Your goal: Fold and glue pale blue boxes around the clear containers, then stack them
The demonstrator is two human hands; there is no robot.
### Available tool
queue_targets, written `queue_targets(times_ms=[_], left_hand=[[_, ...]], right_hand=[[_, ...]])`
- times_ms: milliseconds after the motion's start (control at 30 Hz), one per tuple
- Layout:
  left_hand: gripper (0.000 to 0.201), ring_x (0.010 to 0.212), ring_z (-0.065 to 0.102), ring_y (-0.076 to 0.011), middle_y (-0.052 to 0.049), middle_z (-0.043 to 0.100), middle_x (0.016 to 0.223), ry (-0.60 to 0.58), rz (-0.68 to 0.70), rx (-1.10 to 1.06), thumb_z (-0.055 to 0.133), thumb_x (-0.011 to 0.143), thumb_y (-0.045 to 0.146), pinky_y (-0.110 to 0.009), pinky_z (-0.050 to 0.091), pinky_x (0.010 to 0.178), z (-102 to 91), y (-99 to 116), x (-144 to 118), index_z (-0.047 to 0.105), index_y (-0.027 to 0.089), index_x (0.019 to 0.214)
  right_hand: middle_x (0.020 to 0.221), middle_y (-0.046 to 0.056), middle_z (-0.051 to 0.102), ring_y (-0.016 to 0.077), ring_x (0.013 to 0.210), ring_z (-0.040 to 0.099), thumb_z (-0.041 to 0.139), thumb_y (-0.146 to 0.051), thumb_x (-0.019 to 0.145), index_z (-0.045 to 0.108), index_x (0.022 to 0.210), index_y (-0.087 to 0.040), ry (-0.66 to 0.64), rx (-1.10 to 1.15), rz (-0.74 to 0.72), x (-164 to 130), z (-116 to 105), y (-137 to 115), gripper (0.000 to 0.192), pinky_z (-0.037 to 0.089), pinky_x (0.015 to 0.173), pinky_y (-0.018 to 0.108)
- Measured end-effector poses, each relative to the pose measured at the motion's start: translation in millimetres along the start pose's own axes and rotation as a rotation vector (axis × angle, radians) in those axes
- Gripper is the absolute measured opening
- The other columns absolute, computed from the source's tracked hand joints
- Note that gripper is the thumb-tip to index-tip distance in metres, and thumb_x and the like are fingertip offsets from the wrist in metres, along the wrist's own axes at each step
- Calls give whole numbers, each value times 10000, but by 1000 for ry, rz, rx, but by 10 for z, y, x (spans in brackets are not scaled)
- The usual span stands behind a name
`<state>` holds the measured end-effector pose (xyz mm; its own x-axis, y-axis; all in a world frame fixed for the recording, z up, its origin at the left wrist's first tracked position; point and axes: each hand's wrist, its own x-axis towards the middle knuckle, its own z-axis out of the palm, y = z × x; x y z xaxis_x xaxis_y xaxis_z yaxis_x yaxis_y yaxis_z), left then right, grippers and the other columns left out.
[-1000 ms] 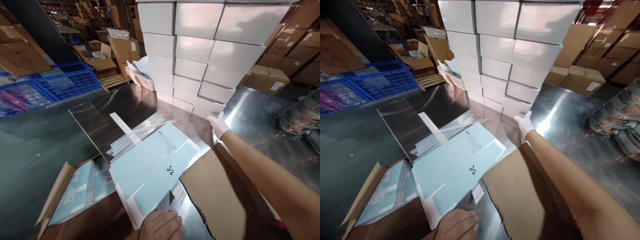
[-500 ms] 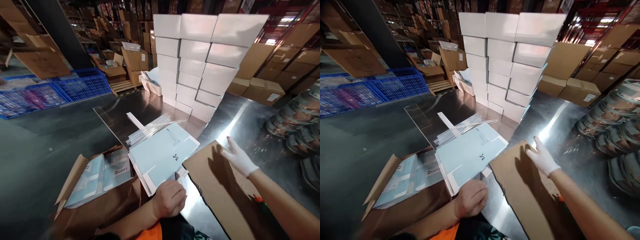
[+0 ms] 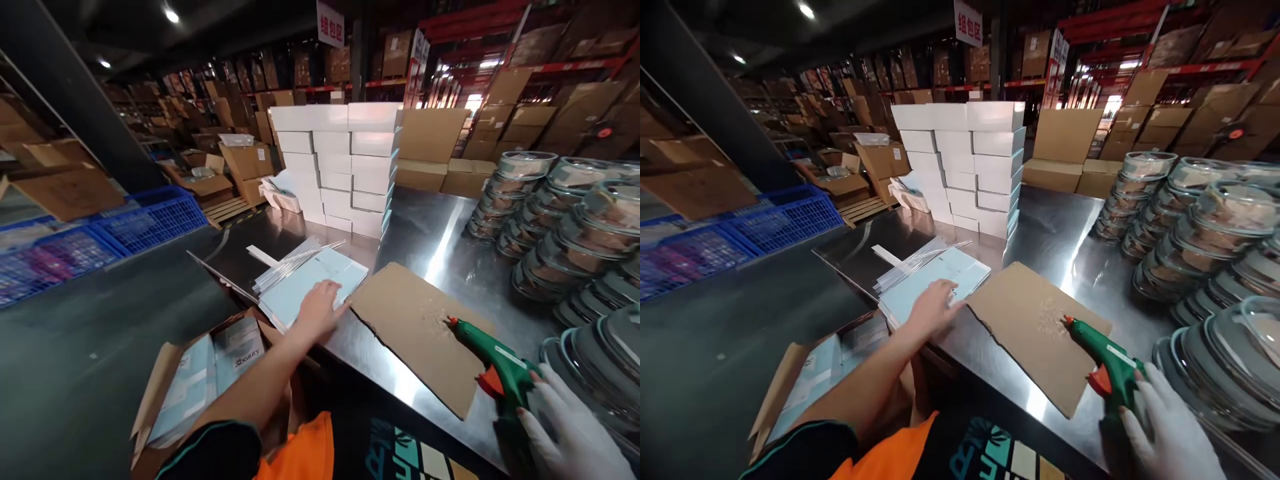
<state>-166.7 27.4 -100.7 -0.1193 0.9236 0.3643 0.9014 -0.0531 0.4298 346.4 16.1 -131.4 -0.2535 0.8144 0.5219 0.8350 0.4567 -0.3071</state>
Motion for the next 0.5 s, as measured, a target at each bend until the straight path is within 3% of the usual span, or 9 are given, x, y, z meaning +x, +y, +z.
queue_targets(times_ms=[33,100,167,233,333,400,500], left_hand=[[435,1249,665,-329,-157,721,1303,-55,-149,99,716,955,510,-444,541,1082,-102,-86,122,697,186,1244],[482,1282,652,-337,-188,704,1340,-81,-290,188,604,1019,549,-439,524,1087,-273,-268,304,673,146,1274],[559,1301,645,-372,-230,694,1361,-115,-363,247,612,998,580,-453,520,1072,-363,-433,382,650,113,1302],[676,1315,634,-435,-280,677,1382,-178,-425,308,713,900,614,-488,521,1055,-367,-566,383,639,83,1312],[781,1366,598,-492,-327,620,1457,-259,-462,378,762,815,630,-527,512,1065,-299,-707,356,627,65,1337],[841,1403,577,-489,-322,595,1498,-284,-458,405,759,796,640,-524,505,1081,-269,-770,380,594,77,1398],[897,1348,633,-455,-267,680,1411,-299,-423,409,824,698,642,-472,524,1052,-288,-817,487,599,121,1394]], right_hand=[[1598,25,566,540,1319,628,630,-524,859,234,1621,-704,8,-24,-1,-172,18,66,877,574,972,800],[1573,66,595,536,1273,662,630,-523,869,229,1648,-661,47,-59,12,-480,80,170,887,610,910,776],[1515,105,648,516,1242,692,610,-515,895,394,1624,-569,83,-81,40,-707,151,210,762,637,910,734],[1448,154,691,485,1227,716,569,-496,934,624,1467,-397,99,-110,42,-828,196,184,544,642,969,691],[1354,215,728,428,1181,749,516,-466,985,738,1181,-204,117,-184,-49,-848,190,102,395,655,977,606],[1302,220,750,392,1151,761,505,-460,999,748,1132,-172,142,-220,-96,-822,167,69,399,661,962,544],[1306,209,756,371,1168,757,523,-453,997,764,1144,-162,141,-219,-84,-816,156,65,406,643,1004,513]])
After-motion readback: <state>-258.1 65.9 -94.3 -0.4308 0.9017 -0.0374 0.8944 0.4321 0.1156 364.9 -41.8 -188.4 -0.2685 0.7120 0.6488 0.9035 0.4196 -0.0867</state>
